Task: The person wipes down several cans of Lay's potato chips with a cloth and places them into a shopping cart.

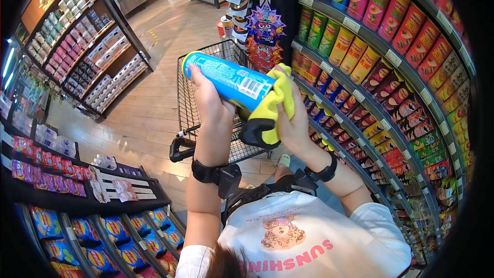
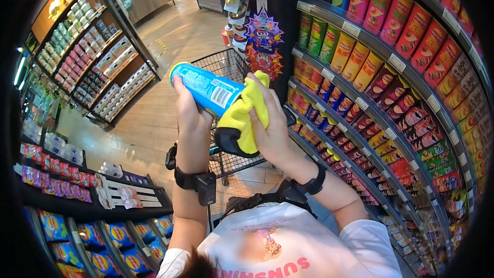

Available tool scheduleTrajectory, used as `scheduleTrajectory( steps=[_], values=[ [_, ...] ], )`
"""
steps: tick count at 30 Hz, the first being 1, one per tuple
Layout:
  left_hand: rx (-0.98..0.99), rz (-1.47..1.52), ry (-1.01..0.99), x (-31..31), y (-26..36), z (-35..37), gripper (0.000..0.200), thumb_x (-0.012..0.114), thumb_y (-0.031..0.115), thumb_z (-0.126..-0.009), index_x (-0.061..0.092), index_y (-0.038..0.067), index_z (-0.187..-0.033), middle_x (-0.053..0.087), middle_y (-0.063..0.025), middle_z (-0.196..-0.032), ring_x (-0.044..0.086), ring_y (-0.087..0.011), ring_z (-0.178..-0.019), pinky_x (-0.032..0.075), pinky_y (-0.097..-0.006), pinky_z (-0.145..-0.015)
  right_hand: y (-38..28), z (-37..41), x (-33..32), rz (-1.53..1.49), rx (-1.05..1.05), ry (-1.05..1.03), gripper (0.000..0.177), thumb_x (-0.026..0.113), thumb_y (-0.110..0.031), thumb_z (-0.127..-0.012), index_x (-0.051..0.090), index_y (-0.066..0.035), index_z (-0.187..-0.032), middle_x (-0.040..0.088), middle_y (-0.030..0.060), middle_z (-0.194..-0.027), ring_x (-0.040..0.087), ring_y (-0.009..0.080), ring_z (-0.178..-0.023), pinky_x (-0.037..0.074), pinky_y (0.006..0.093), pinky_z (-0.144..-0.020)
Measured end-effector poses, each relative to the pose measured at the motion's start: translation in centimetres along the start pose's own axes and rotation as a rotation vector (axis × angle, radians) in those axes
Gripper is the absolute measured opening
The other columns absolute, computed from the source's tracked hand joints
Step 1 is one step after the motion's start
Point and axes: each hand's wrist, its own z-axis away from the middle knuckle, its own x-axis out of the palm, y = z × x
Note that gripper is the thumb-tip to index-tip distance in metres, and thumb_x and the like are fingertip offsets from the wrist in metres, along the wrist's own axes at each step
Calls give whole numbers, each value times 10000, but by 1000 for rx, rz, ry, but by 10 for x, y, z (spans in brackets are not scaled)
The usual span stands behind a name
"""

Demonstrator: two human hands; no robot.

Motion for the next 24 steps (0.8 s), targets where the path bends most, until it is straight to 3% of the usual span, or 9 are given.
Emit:
scheduleTrajectory(
  steps=[2,6,8,15,19,20,22,23,24],
  values=[
    [5,-2,11,-8,-7,-1,447,303,454,-1013,471,55,-1122,609,-116,-972,644,-250,-847,553,-388,-756,-13,-1,4,123,64,-34,486,478,-68,-934,360,-29,-1403,425,229,-1331,457,353,-1206,340,392,-1029],
    [-514,171,53,-8,-14,20,718,259,670,-924,446,57,-1248,600,-174,-1110,617,-338,-1005,498,-471,-907,-8,-20,10,335,-210,-69,548,492,-165,-936,316,-32,-1438,414,312,-1277,444,478,-1130,329,459,-1015],
    [-552,284,-152,-27,-21,20,746,266,683,-913,421,65,-1302,553,-179,-1215,554,-348,-1126,442,-477,-977,-11,-26,14,352,-169,-170,575,496,-199,-933,297,-35,-1446,420,339,-1256,438,501,-1112,330,484,-1010],
    [-429,305,-18,-40,-23,21,761,260,678,-918,351,65,-1361,478,-169,-1304,491,-355,-1189,405,-460,-1010,-4,3,31,814,-503,-282,580,563,-235,-890,375,-36,-1402,487,298,-1171,487,458,-1071,389,460,-987],
    [-371,315,61,-35,-17,34,772,257,675,-920,317,64,-1390,440,-164,-1348,460,-359,-1221,387,-452,-1027,-8,-19,21,583,-44,-393,583,608,-302,-879,417,-29,-1357,560,241,-1115,563,393,-1023,463,378,-918],
    [-111,41,162,-28,-16,41,727,361,592,-923,270,58,-1408,387,-173,-1367,424,-330,-1240,379,-433,-1024,-6,-23,17,583,-45,-394,583,608,-302,-879,417,-29,-1357,560,241,-1115,563,393,-1023,463,378,-918],
    [411,-506,348,-6,-13,54,751,568,426,-929,175,46,-1444,282,-192,-1405,351,-272,-1279,364,-396,-1018,-3,-28,10,388,278,-799,649,609,-334,-884,352,-9,-1384,552,259,-1160,551,405,-1065,478,369,-900],
    [620,-598,460,-5,-21,46,513,620,352,-913,445,28,-1270,548,-140,-1107,563,-200,-999,500,-320,-769,8,-25,10,238,299,-809,686,603,-349,-904,287,-13,-1412,539,225,-1236,552,348,-1120,460,353,-931],
    [620,-596,460,-1,-15,50,513,620,352,-913,445,28,-1270,548,-140,-1107,563,-200,-999,500,-320,-769,19,-22,11,239,298,-810,686,603,-349,-904,287,-13,-1412,539,225,-1236,552,348,-1120,460,353,-931]
  ],
)
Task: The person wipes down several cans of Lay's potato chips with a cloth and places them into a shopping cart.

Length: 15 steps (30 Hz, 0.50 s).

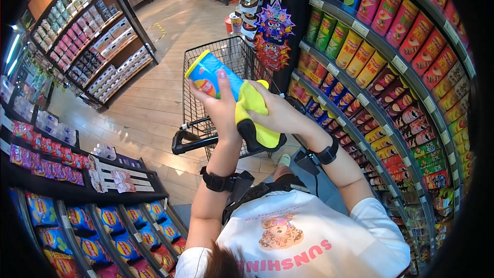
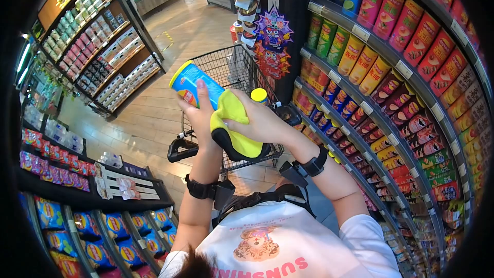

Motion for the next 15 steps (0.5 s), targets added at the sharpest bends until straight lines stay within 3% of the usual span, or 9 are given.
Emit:
scheduleTrajectory(
  steps=[2,3,6,7,8,10,12,14,15],
  values=[
    [-402,147,-478,-7,28,1,506,699,234,-866,427,19,-1234,551,-132,-1131,576,-174,-973,481,-308,-828,19,-3,7,-536,-44,-27,672,578,-352,-932,259,-34,-1430,518,145,-1294,543,230,-1143,438,327,-954],
    [-449,258,-549,-8,31,0,453,723,178,-837,447,27,-1162,604,-80,-1004,612,-144,-833,499,-269,-761,23,-2,6,-728,8,-68,643,557,-343,-952,265,-40,-1438,485,84,-1324,510,148,-1150,418,302,-970],
    [-473,324,-719,-14,36,-13,541,712,137,-833,385,2,-1242,594,-112,-1088,607,-165,-946,502,-286,-799,33,8,0,-1093,196,-126,576,457,-357,-995,282,-40,-1443,487,95,-1331,517,141,-1172,436,300,-984],
    [-496,277,-751,-15,35,-15,612,700,148,-844,328,-13,-1303,580,-127,-1122,593,-165,-985,493,-288,-829,30,14,-1,-1325,367,-96,524,423,-359,-1006,335,-45,-1417,497,102,-1326,546,154,-1149,471,307,-960],
    [-492,280,-747,-14,35,-13,612,700,148,-844,328,-13,-1303,580,-127,-1122,593,-165,-985,493,-288,-829,38,14,13,-1574,219,-47,516,473,-293,-990,323,-42,-1416,506,140,-1327,544,191,-1163,459,317,-978],
    [-427,49,-786,-10,36,3,647,689,158,-857,294,-29,-1334,568,-139,-1141,586,-170,-1002,479,-294,-861,25,4,18,-1505,136,68,491,473,-278,-990,345,-39,-1399,515,138,-1307,553,192,-1148,466,315,-968],
    [199,-116,-752,-5,20,23,675,664,148,-869,250,-20,-1375,504,-214,-1227,560,-269,-1084,464,-358,-902,7,-6,23,-1359,-21,301,442,475,-249,-989,390,-33,-1365,535,133,-1266,570,194,-1116,481,309,-948],
    [382,-351,-625,-11,16,36,717,690,133,-817,262,-16,-1374,463,-213,-1269,513,-298,-1149,422,-358,-948,-2,-11,23,-1195,-174,527,396,477,-220,-989,435,-26,-1331,554,129,-1226,587,195,-1084,496,304,-928],
    [420,-428,-642,-12,18,38,807,731,146,-770,241,-21,-1389,458,-231,-1286,509,-333,-1155,408,-384,-968,0,-15,16,-1104,18,534,409,518,-164,-962,423,-19,-1333,548,138,-1217,574,212,-1093,472,310,-947]
  ],
)
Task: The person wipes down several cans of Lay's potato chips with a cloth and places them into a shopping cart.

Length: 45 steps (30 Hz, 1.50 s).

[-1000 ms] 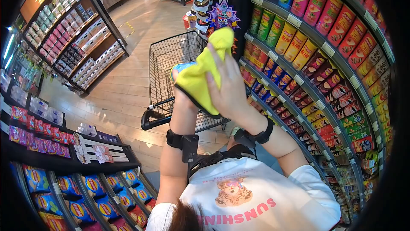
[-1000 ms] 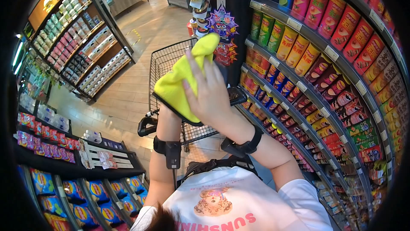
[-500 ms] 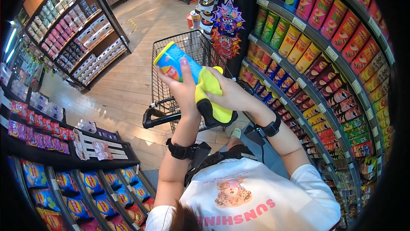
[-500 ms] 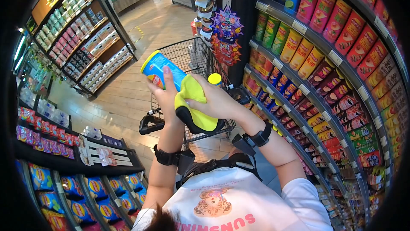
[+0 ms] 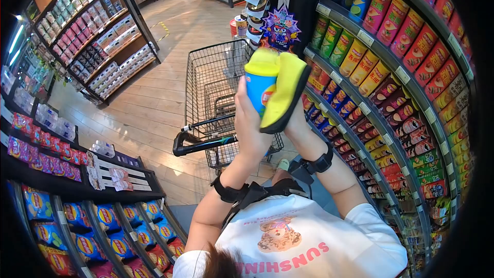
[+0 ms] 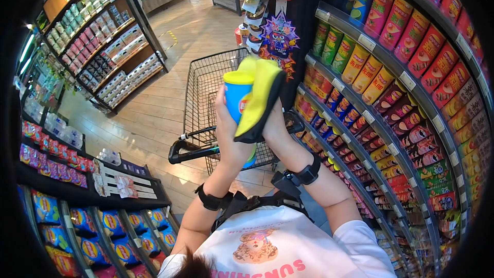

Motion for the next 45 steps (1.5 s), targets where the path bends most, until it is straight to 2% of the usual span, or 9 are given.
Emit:
scheduleTrajectory(
  steps=[1,5,11,13,25,29,31,33,45],
  values=[
    [-4,-34,43,5,-5,2,838,747,160,-739,260,-8,-1399,487,-253,-1236,527,-395,-1114,441,-418,-918,-2,-4,6,478,-481,21,426,555,-191,-942,447,-3,-1309,552,154,-1214,575,245,-1081,450,323,-942],
    [71,60,-49,-15,-11,-5,612,726,135,-718,457,-48,-1236,531,-220,-1142,544,-407,-1017,453,-418,-863,-38,-23,8,859,-643,-167,411,660,-286,-860,587,-3,-1149,608,176,-1096,610,318,-1005,466,354,-874],
    [57,12,-532,-53,-8,-34,698,775,121,-661,432,-3,-1256,558,-204,-1141,570,-407,-1009,479,-429,-845,-59,-53,-11,869,-422,-652,455,604,-356,-905,575,9,-1174,642,122,-1015,634,253,-915,488,327,-828],
    [11,223,-625,-57,-17,-46,853,798,106,-653,295,12,-1335,582,-207,-1130,590,-380,-1048,477,-385,-887,-72,-56,-6,587,112,-694,459,527,-399,-956,565,-15,-1205,628,28,-1009,579,91,-909,473,237,-792],
    [-246,629,-330,-1,-29,-104,1021,736,1,-754,6,6,-1468,560,-137,-1191,559,-199,-1089,443,-322,-949,-48,-116,15,-444,181,-138,366,480,-328,-979,575,-25,-1163,665,82,-1054,661,158,-916,538,314,-820],
    [-71,685,35,49,-51,-130,809,675,80,-839,136,-17,-1435,545,-128,-1204,531,-190,-1111,439,-332,-957,-15,-154,9,10,-165,-178,472,404,-402,-1000,532,-9,-1227,659,114,-1058,654,197,-953,511,312,-825],
    [426,-174,109,50,-77,-162,684,684,129,-845,281,-15,-1379,537,-127,-1206,547,-183,-1069,465,-306,-905,-18,-158,-6,472,-124,-287,443,406,-371,-1002,520,-18,-1244,657,155,-1022,650,221,-936,494,335,-813],
    [-193,738,273,63,-54,-171,711,701,159,-841,275,-18,-1382,533,-146,-1176,566,-180,-1016,483,-278,-855,-11,-164,-23,570,-197,-336,386,442,-317,-993,531,-32,-1238,653,181,-980,645,237,-892,485,350,-799],
    [-353,-256,-124,81,-195,-150,912,788,181,-673,278,43,-1415,602,-204,-1161,635,-286,-1025,502,-378,-890,-79,-223,-195,410,324,-198,372,590,-258,-933,553,-33,-1226,645,35,-1076,634,99,-930,500,231,-806]
  ],
)
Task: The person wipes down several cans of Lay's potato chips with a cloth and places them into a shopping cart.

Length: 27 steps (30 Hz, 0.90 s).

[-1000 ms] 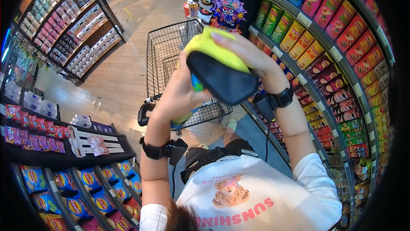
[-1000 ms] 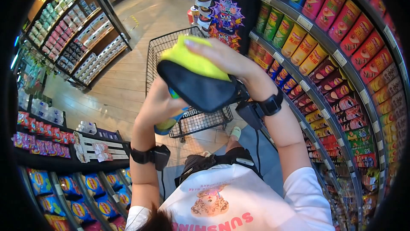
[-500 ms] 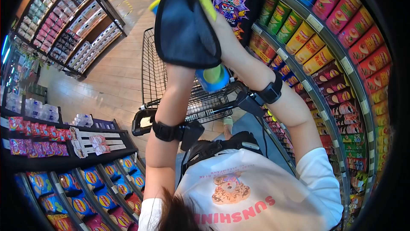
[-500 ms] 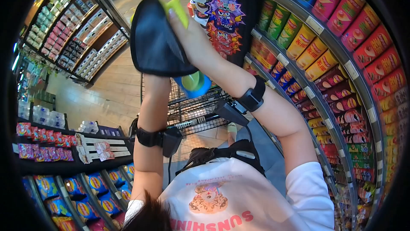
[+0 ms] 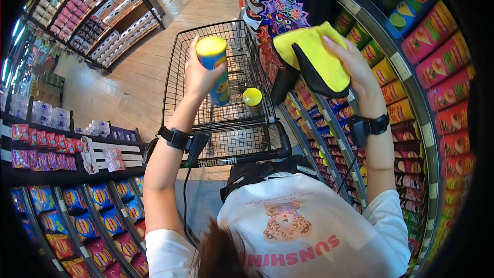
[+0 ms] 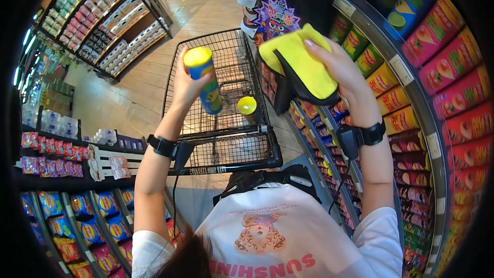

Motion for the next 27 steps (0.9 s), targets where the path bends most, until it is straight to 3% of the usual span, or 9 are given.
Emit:
scheduleTrajectory(
  steps=[1,2,6,13,15,16,18,22,27],
  values=[
    [-125,71,-78,5,-2,6,928,784,83,-691,239,72,-1441,559,-140,-1198,579,-220,-1073,476,-353,-931,5,-1,-5,-14,46,-2,379,593,-266,-932,552,-31,-1227,644,36,-1077,632,99,-934,499,232,-808],
    [-77,87,-87,12,-25,8,875,805,123,-668,308,69,-1387,579,-140,-1177,586,-223,-1060,475,-355,-931,10,-3,-10,-27,93,-2,386,595,-274,-931,552,-30,-1227,643,37,-1079,630,99,-937,498,233,-809],
    [-239,-227,-292,25,-33,18,809,843,205,-610,389,43,-1260,619,-174,-1099,607,-296,-1051,482,-394,-927,28,-14,-15,-33,140,-41,405,593,-280,-932,535,-26,-1243,637,38,-1086,624,98,-947,495,231,-815],
    [-19,-377,-503,61,-71,26,818,828,226,-585,359,-46,-1197,512,-267,-1123,554,-410,-1028,486,-423,-889,130,-69,21,189,64,-307,349,561,-226,-952,536,-27,-1237,626,33,-1018,590,93,-870,485,240,-747],
    [12,-386,-515,67,-74,27,822,826,243,-596,348,-69,-1188,507,-270,-1106,557,-417,-1002,490,-428,-876,167,-83,31,331,-20,-371,372,573,-209,-933,529,-15,-1248,639,97,-1073,616,164,-926,489,284,-796],
    [42,-394,-517,71,-77,27,828,823,260,-607,336,-91,-1178,501,-273,-1090,559,-423,-977,493,-433,-862,173,-86,40,452,-123,-349,384,579,-210,-923,527,-20,-1252,643,126,-1098,632,203,-951,492,308,-815],
    [68,-425,-539,78,-83,33,795,808,255,-645,325,-121,-1153,478,-272,-1067,543,-429,-963,482,-440,-876,174,-87,51,694,-118,-382,364,583,-199,-917,533,-39,-1240,639,141,-1110,634,246,-985,481,338,-865],
    [155,-585,-562,88,-93,43,679,774,177,-672,361,-109,-1129,437,-247,-1079,510,-407,-1005,462,-415,-904,174,-86,69,725,-64,-429,386,605,-238,-879,553,-98,-1235,642,161,-1105,623,330,-1006,488,384,-855],
    [183,-604,-663,90,-101,53,715,782,134,-616,364,-117,-1139,437,-246,-1087,525,-405,-987,481,-425,-865,182,-85,73,727,-92,-439,361,607,-246,-884,567,-100,-1211,618,152,-1145,591,331,-1061,471,387,-878]
  ],
)
